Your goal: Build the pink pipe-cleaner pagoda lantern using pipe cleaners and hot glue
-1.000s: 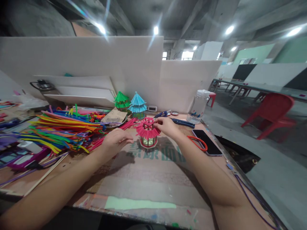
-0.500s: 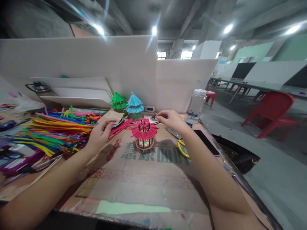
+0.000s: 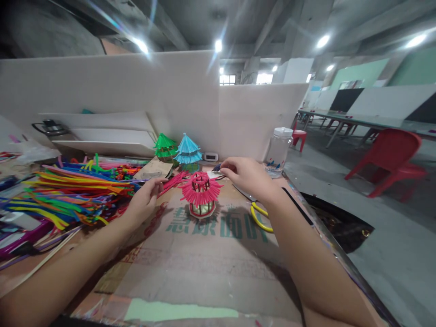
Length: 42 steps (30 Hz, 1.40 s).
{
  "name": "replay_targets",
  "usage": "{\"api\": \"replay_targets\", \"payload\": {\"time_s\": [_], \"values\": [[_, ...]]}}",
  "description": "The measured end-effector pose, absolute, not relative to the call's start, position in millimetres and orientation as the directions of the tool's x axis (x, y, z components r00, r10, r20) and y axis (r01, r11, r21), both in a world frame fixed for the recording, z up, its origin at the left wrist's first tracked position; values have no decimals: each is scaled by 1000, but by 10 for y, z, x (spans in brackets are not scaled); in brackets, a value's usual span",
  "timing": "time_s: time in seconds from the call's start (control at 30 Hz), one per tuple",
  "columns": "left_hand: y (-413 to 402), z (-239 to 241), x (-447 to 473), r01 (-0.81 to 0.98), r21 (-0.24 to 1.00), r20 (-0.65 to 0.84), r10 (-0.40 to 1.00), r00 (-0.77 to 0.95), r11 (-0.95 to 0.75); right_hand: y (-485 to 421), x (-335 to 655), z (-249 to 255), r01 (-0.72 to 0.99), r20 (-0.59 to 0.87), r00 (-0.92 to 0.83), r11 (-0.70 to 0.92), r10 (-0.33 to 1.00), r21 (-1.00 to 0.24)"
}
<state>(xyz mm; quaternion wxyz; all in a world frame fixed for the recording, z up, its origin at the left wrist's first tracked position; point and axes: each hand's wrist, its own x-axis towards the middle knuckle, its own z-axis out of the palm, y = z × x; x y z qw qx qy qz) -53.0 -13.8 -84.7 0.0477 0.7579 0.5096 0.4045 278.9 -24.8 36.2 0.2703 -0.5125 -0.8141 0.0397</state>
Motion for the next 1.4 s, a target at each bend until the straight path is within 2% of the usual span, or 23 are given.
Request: {"api": "replay_targets", "payload": {"time_s": [0.63, 0.8, 1.07, 1.4], "values": [[-256, -700, -494, 712, 504, 637, 767, 76, -489, -431, 2565, 384, 831, 394, -410, 515, 823, -210], [-370, -622, -451, 688, 472, 663, 736, 135, -551, -494, 2502, 358, 811, 416, -446, 555, 792, -188], [-341, -574, -395, 693, 339, 685, 672, 282, -636, -366, 2522, 241, 818, 428, -489, 570, 760, -78], [-317, -523, -444, 727, 309, 651, 694, 308, -613, -289, 2628, 237, 810, 434, -477, 574, 765, -121]]}}
